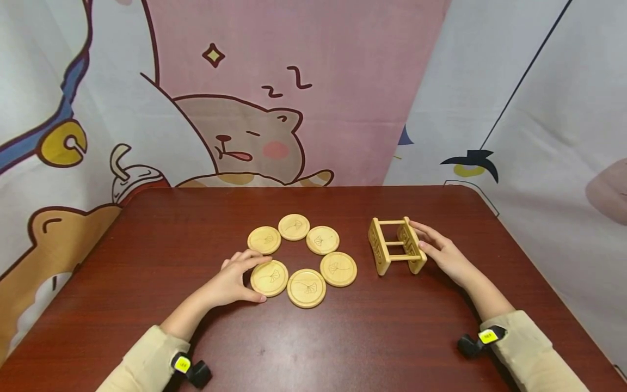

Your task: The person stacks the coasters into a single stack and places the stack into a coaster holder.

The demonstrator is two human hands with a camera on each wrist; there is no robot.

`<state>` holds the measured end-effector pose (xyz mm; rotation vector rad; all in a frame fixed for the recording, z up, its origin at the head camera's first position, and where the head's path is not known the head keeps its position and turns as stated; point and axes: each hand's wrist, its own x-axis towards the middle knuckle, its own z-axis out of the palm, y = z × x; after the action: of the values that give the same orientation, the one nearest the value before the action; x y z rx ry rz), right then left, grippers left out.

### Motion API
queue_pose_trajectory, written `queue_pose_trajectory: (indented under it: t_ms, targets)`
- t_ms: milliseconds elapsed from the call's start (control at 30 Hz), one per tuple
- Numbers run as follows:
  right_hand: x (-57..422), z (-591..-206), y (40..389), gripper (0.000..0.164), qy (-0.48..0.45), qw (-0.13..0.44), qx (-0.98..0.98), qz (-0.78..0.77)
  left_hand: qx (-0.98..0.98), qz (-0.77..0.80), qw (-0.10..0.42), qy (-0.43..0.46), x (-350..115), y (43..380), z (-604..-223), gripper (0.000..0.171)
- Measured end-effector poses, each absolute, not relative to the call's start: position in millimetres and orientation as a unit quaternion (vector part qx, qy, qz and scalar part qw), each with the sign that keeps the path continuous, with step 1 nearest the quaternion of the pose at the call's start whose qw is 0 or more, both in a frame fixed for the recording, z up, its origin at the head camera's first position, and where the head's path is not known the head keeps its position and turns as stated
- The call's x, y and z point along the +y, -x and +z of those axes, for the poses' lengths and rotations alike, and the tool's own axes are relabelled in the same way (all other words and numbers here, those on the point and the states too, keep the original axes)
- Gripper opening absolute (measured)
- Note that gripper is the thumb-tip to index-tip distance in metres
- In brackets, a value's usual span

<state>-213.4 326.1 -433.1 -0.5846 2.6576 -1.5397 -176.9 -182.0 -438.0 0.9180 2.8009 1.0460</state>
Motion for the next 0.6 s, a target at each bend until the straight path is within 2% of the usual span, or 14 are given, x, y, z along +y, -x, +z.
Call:
queue_pose_trajectory:
  t_ms: [267, 600]
  targets:
    - [326.4, -433.9, 213.5, 0.051, 0.189, 0.004, 0.849, -0.493, 0.89, 0.336, -0.01, -0.307, -182.2, 178.3, -440.0, 0.081]
    - [326.4, -433.8, 213.3, 0.05, 0.184, 0.004, 0.854, -0.487, 0.882, 0.355, 0.0, -0.31, -182.9, 177.2, -438.4, 0.081]
